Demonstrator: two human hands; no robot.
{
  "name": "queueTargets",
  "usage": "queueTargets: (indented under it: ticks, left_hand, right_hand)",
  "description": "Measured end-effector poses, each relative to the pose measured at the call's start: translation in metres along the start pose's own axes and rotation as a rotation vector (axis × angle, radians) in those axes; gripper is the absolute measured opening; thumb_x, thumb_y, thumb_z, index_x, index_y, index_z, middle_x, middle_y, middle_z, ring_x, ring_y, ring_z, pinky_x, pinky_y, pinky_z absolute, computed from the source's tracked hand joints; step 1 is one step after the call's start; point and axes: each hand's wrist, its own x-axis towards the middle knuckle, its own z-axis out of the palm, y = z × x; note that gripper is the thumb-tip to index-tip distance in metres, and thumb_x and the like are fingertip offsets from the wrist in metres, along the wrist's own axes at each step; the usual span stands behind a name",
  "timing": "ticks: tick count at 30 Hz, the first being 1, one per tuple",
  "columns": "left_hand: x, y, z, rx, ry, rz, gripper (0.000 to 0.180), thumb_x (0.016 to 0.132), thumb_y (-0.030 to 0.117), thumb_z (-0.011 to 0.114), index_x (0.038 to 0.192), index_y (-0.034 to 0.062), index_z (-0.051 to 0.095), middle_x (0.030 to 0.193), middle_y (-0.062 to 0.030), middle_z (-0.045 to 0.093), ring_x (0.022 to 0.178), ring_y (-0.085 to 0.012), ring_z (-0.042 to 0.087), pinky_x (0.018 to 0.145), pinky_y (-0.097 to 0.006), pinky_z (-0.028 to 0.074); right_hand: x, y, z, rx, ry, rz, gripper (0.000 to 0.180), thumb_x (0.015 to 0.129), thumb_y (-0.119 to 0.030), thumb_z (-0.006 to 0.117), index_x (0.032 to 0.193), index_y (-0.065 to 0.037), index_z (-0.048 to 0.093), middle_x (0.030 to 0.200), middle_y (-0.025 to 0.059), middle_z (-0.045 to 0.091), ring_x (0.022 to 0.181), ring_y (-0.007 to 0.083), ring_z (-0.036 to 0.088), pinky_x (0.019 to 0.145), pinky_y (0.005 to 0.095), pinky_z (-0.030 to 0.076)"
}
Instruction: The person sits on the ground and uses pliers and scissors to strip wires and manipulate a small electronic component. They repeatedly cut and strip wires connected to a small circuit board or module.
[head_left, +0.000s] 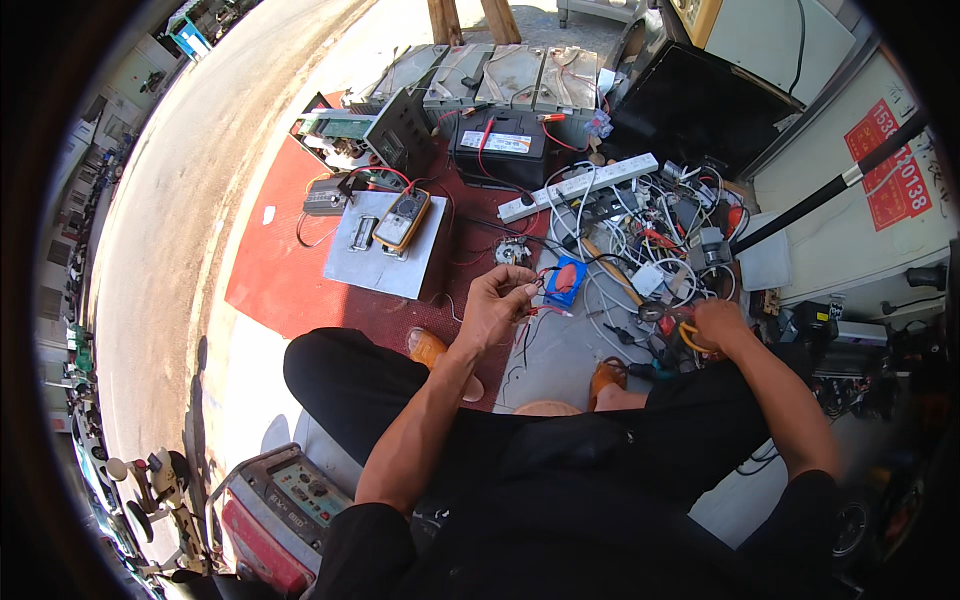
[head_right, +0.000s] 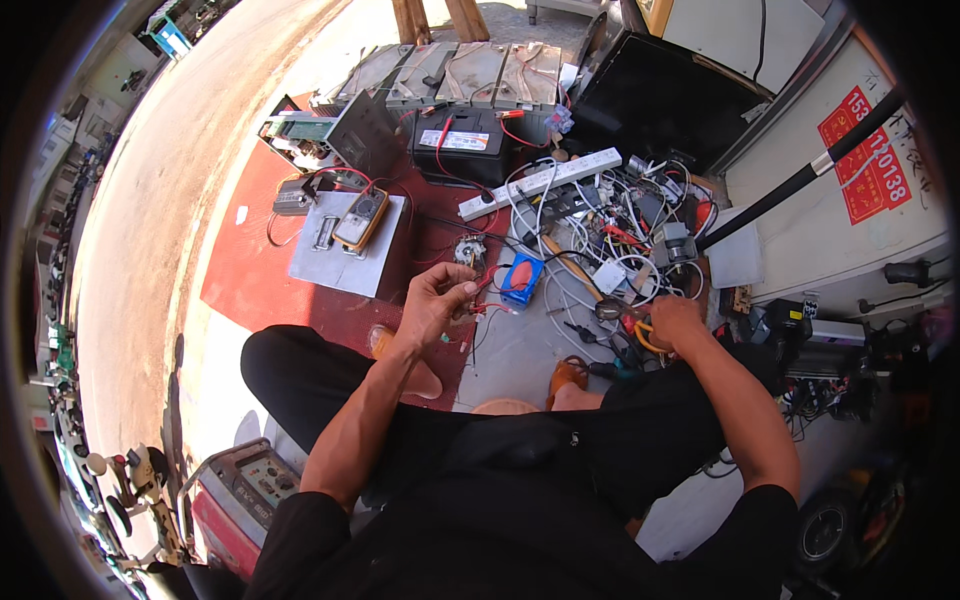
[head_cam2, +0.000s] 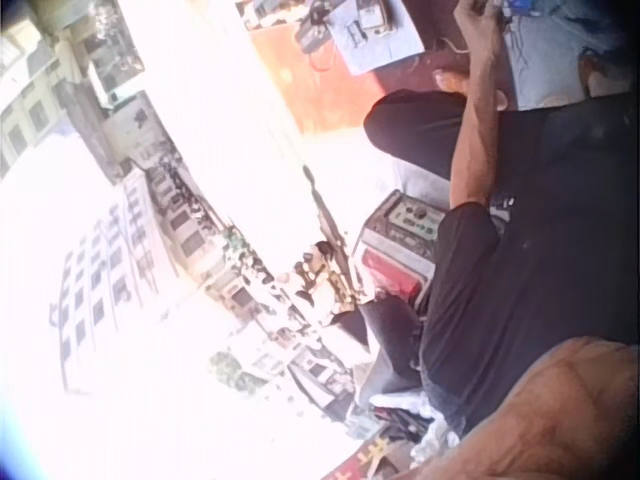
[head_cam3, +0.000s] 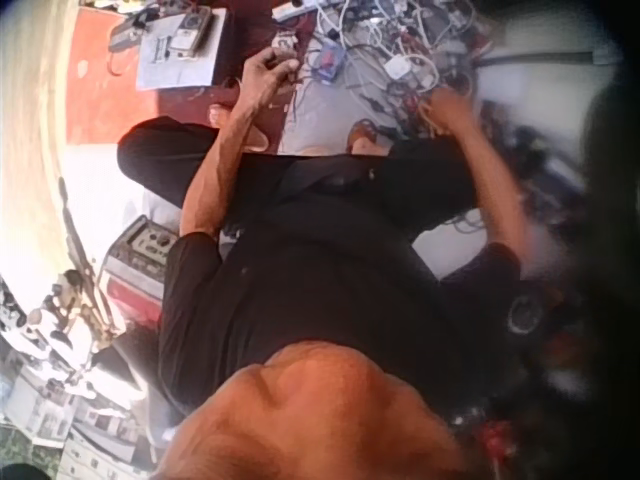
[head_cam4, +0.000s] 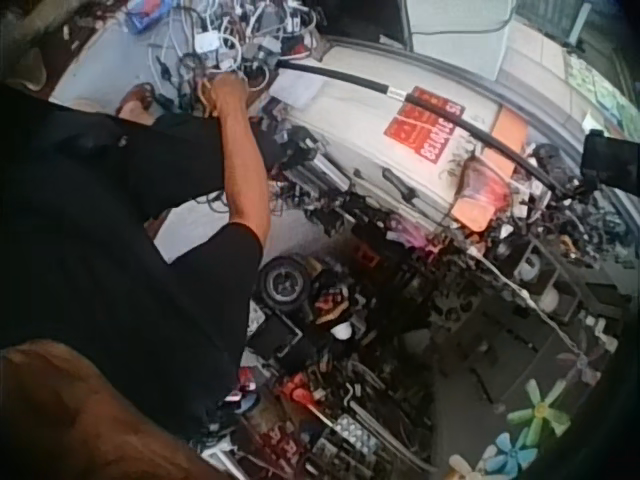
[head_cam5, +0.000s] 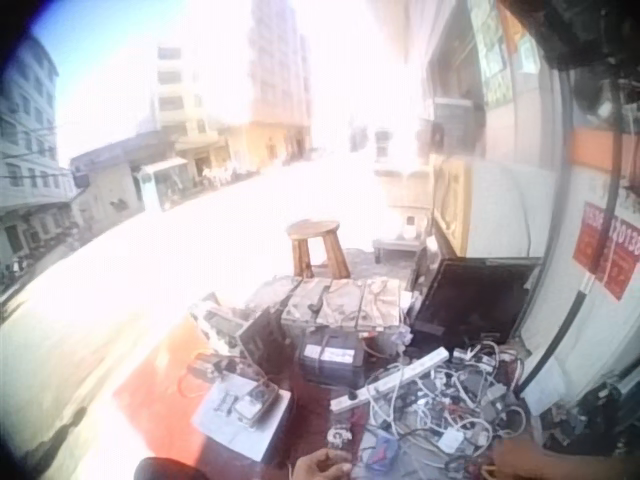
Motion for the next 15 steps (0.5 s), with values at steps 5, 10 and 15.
queueTargets:
  ticks: [5, 10, 15]
  left_hand:
    - [-0.001, 0.006, 0.001, -0.022, 0.01, -0.016, 0.016, 0.1, 0.0, 0.072, 0.115, 0.0, 0.066, 0.09, -0.0036, 0.071, 0.073, -0.0086, 0.067, 0.062, -0.024, 0.056]
    - [-0.001, 0.01, -0.002, -0.115, 0.034, -0.069, 0.015, 0.1, -0.001, 0.071, 0.113, 0.0005, 0.064, 0.088, -0.0059, 0.071, 0.074, -0.0121, 0.07, 0.064, -0.024, 0.057]
    - [0.001, 0.001, -0.003, -0.102, 0.002, -0.053, 0.017, 0.099, -0.003, 0.073, 0.111, 0.0005, 0.061, 0.091, -0.0062, 0.071, 0.077, -0.0139, 0.071, 0.068, -0.027, 0.06]
  right_hand:
    - [0.05, -0.012, 0.04, 0.309, -0.32, 0.229, 0.059, 0.079, -0.055, 0.088, 0.11, -0.005, 0.081, 0.117, 0.0214, 0.078, 0.111, 0.0366, 0.076, 0.096, 0.0464, 0.06]
    - [0.053, -0.062, 0.037, 0.325, -0.172, 0.261, 0.045, 0.092, -0.027, 0.077, 0.126, 0.001, 0.07, 0.122, 0.0225, 0.068, 0.125, 0.037, 0.065, 0.1, 0.0468, 0.057]
    - [0.049, -0.133, -0.068, 1.21, 0.352, -0.264, 0.031, 0.098, -0.022, 0.073, 0.114, 0.005, 0.071, 0.103, 0.0182, 0.069, 0.095, 0.0308, 0.073, 0.081, 0.0404, 0.059]
